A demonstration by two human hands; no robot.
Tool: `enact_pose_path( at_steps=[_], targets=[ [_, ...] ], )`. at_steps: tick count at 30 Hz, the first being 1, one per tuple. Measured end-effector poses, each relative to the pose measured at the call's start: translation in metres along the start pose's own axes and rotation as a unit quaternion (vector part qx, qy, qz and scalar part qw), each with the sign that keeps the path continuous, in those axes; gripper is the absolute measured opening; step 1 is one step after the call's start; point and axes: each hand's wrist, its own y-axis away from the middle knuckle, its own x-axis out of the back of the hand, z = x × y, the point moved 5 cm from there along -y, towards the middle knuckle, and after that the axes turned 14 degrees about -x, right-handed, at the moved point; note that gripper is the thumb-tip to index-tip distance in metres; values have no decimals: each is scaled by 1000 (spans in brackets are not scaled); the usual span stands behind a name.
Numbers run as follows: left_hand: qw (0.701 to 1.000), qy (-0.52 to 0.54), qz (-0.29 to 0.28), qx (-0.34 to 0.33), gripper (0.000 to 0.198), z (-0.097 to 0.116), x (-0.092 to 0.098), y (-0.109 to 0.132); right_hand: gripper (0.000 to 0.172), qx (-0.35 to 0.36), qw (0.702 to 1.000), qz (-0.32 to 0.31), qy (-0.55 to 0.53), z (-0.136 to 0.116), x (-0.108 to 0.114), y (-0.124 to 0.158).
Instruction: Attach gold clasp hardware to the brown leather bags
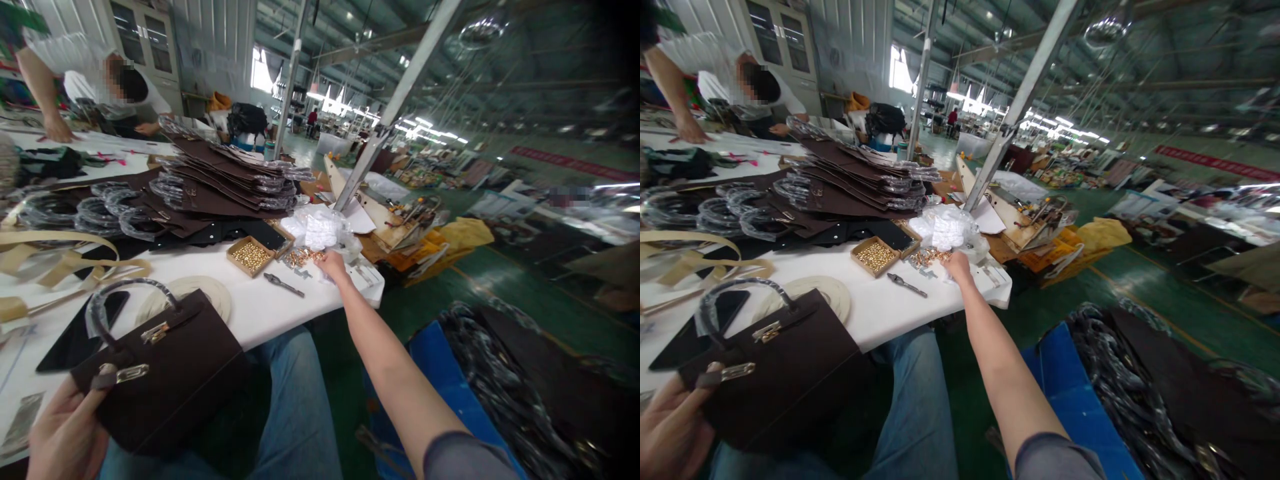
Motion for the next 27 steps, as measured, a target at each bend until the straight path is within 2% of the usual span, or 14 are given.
enact_pose_path(
  at_steps=[3,8,11,13,16,18,20,21,23,25,27],
  targets=[
    [999,35,-14,-12,55,-11,6,-4,4,-2,1000,2,-17,-1,11,4],
    [998,61,0,-10,55,-28,16,-6,17,21,995,15,-99,4,41,27],
    [997,70,-6,-12,54,-38,23,-8,35,40,984,-13,-172,10,44,63],
    [996,93,-7,-7,55,-44,27,-8,37,80,963,-60,-251,7,36,106],
    [989,144,-39,14,61,-47,25,-6,25,192,905,-188,-330,-18,14,202],
    [983,169,-67,26,63,-45,20,-4,15,287,871,-280,-286,-44,-5,278],
    [980,182,-76,27,62,-40,16,-1,11,398,825,-326,-235,-73,-23,349],
    [979,185,-77,27,62,-38,15,1,13,448,804,-329,-212,-86,-32,377],
    [979,187,-78,31,61,-34,16,5,14,516,781,-305,-176,-109,-52,415],
    [978,189,-83,40,61,-33,21,10,13,541,782,-267,-156,-127,-69,430],
    [975,195,-91,52,62,-34,26,14,12,548,786,-244,-147,-140,-80,434]
  ],
)
